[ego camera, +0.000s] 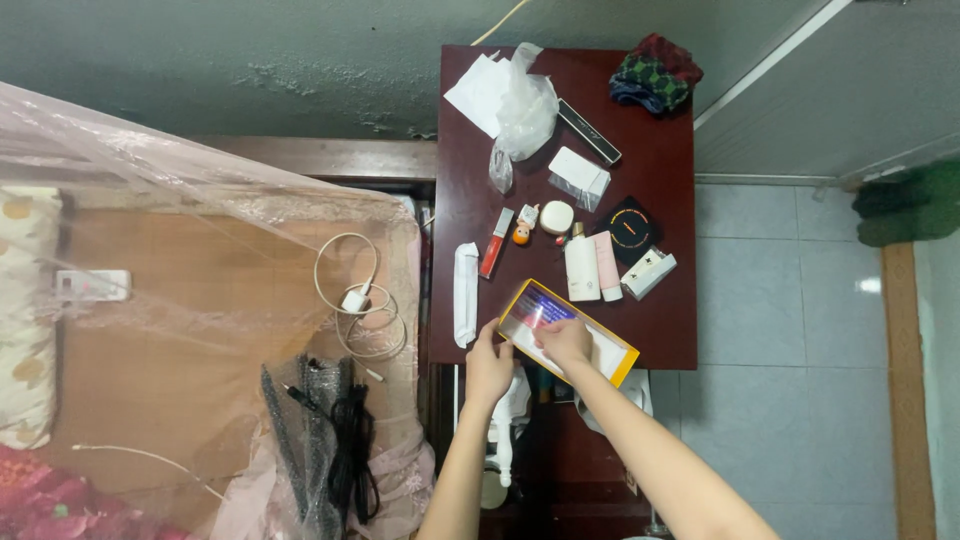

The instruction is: Unboxing and examining small items from a yellow box on a bedside table

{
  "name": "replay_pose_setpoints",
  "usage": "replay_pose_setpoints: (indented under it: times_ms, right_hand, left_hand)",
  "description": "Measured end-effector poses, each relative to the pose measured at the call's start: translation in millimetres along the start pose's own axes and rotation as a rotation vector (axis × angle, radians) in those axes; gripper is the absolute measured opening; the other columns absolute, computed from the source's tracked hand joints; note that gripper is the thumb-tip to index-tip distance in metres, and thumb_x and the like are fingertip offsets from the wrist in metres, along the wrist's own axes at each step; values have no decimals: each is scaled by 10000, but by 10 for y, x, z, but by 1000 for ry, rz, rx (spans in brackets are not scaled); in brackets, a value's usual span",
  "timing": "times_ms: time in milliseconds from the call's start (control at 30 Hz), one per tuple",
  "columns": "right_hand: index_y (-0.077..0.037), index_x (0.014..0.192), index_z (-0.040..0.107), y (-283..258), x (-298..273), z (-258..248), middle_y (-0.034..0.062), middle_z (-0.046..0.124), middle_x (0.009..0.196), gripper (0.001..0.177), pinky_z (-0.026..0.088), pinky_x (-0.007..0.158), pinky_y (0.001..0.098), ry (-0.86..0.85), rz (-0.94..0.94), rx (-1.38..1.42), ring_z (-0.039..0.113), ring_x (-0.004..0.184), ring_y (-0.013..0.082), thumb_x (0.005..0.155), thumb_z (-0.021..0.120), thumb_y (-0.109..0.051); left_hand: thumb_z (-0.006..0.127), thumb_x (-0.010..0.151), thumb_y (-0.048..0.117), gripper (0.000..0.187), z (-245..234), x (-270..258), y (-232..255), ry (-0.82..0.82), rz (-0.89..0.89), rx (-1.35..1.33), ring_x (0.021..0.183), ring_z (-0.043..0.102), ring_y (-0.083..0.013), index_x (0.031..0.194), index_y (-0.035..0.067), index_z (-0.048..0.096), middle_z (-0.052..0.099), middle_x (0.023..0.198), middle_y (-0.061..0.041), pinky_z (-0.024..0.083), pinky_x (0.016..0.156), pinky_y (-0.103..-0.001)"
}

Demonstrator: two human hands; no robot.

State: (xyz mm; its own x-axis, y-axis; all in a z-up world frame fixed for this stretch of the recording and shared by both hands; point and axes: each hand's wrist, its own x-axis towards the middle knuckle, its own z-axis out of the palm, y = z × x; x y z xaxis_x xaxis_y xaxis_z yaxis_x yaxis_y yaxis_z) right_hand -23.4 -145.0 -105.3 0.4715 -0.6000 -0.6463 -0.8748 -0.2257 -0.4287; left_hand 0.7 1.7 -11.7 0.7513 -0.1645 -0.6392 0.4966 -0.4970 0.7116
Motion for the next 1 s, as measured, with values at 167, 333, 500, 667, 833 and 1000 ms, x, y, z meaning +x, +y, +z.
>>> replay_pose_setpoints:
  times_ms: [167, 333, 500, 667, 833, 1000]
  right_hand:
    - [-257, 695, 767, -39, 76, -3, -60, 651, 490, 53, 553, 705, 267, -11, -21, -150, 711, 658, 151, 683, 747, -306]
    - [-220, 796, 777, -188, 37, -153, 1, 743, 732, 161, 550, 812, 358, -47, -17, -271, 713, 927, 243, 686, 800, -335]
    - [-175, 793, 775, -280, -116, -184, 19, 732, 706, 232, 542, 838, 383, -102, 11, -299, 718, 910, 241, 678, 772, -377]
    - [-195, 713, 755, -376, -286, -208, -8, 688, 555, 139, 543, 791, 332, -115, -22, -332, 727, 788, 209, 680, 713, -323]
    - [-224, 770, 743, -366, -351, -337, -47, 704, 580, 197, 547, 758, 301, -139, -116, -340, 724, 823, 188, 725, 654, -394]
    - [-46, 828, 724, -632, -590, -763, 97, 719, 633, 223, 543, 500, 275, -190, -251, 64, 674, 527, 168, 849, 636, -249]
  left_hand:
    - [539, 902, 174, 457, 28, 0, -16, 15, 7, -25, 777, 735, -249, 1352, 99, 515, 719, 982, -202, 569, 770, -374]
    - [530, 903, 171, 445, 4, -43, -1, 27, 11, -13, 879, 714, -329, 1342, 102, 524, 716, 989, -215, 545, 821, -430]
    - [517, 913, 143, 427, -43, -96, 36, 38, 30, -52, 868, 719, -313, 1337, 92, 525, 712, 991, -224, 545, 824, -422]
    - [538, 903, 158, 408, 29, 39, -131, 63, 2, -46, 831, 726, -267, 1311, 143, 551, 730, 966, -160, 551, 809, -406]
    - [560, 900, 208, 386, -28, 0, 19, 65, -28, 46, 963, 695, -310, 1285, 187, 563, 740, 962, -108, 541, 830, -430]
    - [571, 892, 279, 399, -68, 49, 66, 38, -57, 101, 1002, 678, -325, 1287, 225, 555, 740, 974, -75, 532, 867, -434]
